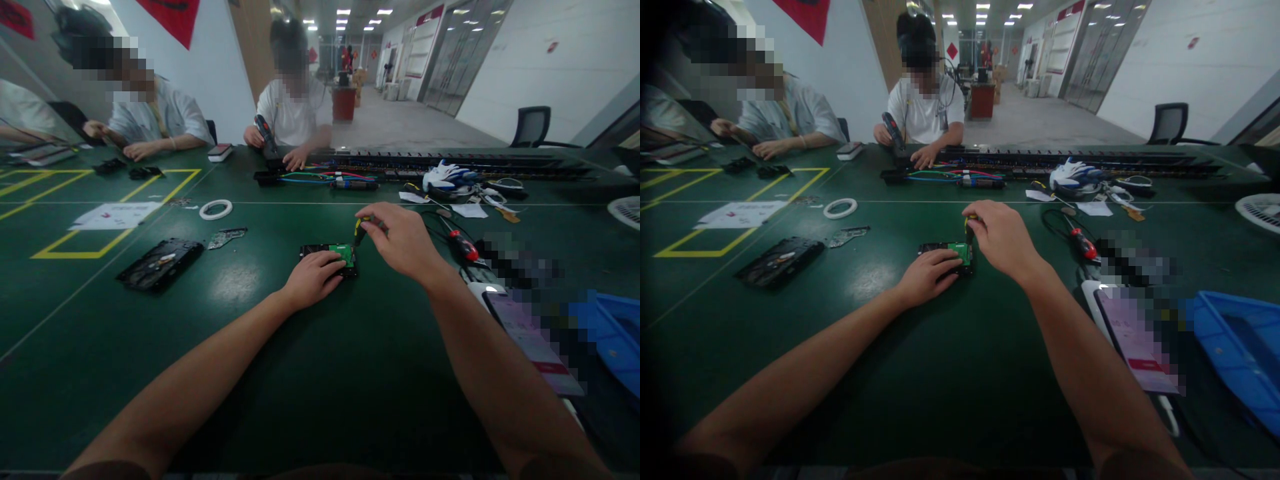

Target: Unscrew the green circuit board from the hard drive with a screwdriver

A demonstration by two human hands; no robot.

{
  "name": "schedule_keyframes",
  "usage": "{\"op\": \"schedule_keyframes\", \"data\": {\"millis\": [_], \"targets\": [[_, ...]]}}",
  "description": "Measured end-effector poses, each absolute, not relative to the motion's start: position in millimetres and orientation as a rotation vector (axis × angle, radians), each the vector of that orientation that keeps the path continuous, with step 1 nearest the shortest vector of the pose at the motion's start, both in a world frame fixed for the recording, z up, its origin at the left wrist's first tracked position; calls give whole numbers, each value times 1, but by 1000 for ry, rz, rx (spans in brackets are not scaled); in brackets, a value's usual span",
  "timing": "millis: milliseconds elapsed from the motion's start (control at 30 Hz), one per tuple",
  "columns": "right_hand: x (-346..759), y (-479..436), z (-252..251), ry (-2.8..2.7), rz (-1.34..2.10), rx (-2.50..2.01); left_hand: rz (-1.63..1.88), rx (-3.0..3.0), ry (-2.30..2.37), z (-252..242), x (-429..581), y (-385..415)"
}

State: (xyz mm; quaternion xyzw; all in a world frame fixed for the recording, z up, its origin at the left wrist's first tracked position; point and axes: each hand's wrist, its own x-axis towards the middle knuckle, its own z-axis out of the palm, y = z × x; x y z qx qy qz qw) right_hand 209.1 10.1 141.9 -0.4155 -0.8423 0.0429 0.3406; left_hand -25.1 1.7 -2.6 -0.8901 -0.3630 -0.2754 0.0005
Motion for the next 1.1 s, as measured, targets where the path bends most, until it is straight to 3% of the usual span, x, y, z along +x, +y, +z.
{"op": "schedule_keyframes", "data": {"millis": [1100], "targets": [[209, 8, 144, -2223, 96, -1083, -863, -2793, -1155, -2, -25, 3]]}}
